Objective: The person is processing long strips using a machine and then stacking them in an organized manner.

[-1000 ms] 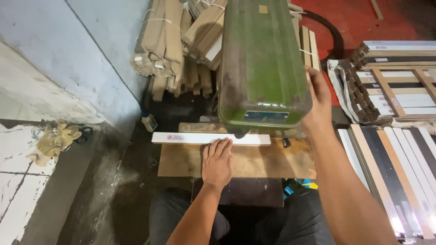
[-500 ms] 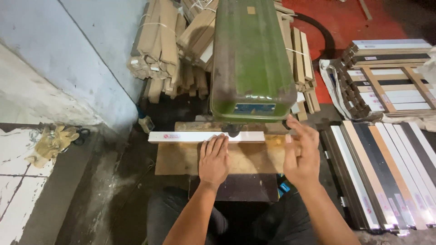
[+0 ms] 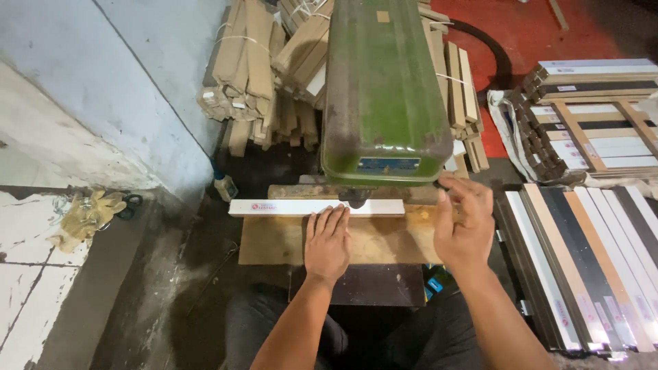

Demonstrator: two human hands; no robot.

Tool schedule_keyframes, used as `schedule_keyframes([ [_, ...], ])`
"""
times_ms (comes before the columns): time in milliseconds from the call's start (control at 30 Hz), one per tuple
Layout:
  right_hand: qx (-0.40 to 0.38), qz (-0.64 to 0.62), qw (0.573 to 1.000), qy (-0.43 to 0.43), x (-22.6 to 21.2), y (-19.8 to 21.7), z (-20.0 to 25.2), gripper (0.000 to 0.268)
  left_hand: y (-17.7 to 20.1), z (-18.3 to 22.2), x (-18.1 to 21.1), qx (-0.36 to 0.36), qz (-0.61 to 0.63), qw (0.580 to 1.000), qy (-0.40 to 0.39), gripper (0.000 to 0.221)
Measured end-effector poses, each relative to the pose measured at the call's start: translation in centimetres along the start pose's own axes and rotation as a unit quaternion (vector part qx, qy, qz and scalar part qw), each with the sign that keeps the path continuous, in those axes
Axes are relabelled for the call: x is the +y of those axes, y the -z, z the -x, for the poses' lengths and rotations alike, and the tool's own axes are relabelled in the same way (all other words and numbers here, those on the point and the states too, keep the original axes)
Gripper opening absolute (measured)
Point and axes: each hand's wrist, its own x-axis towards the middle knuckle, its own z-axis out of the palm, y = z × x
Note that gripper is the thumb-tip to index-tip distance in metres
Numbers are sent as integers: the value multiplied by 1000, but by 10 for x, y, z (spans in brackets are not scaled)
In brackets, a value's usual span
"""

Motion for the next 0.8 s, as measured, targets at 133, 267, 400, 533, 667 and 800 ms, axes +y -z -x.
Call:
schedule_keyframes([
  [133,30,24,999,30,29,-9,-13,17,-7,-3,-5,-9,11,1000,1,47],
  [267,57,-38,997,20,8,-11,-48,17,-6,-2,-4,-4,5,1000,-4,47],
  [400,50,-25,997,59,23,-25,-81,5,-7,-2,-6,28,18,999,-22,48],
  [533,18,-45,999,22,58,-41,-96,19,-10,-3,-5,44,14,999,-18,46],
  [667,-67,-38,996,-41,110,-51,-72,25,-1,-6,-1,46,9,999,-15,43],
  [800,-161,-52,981,-95,163,-58,-16,34,0,-7,0,30,38,999,2,46],
])
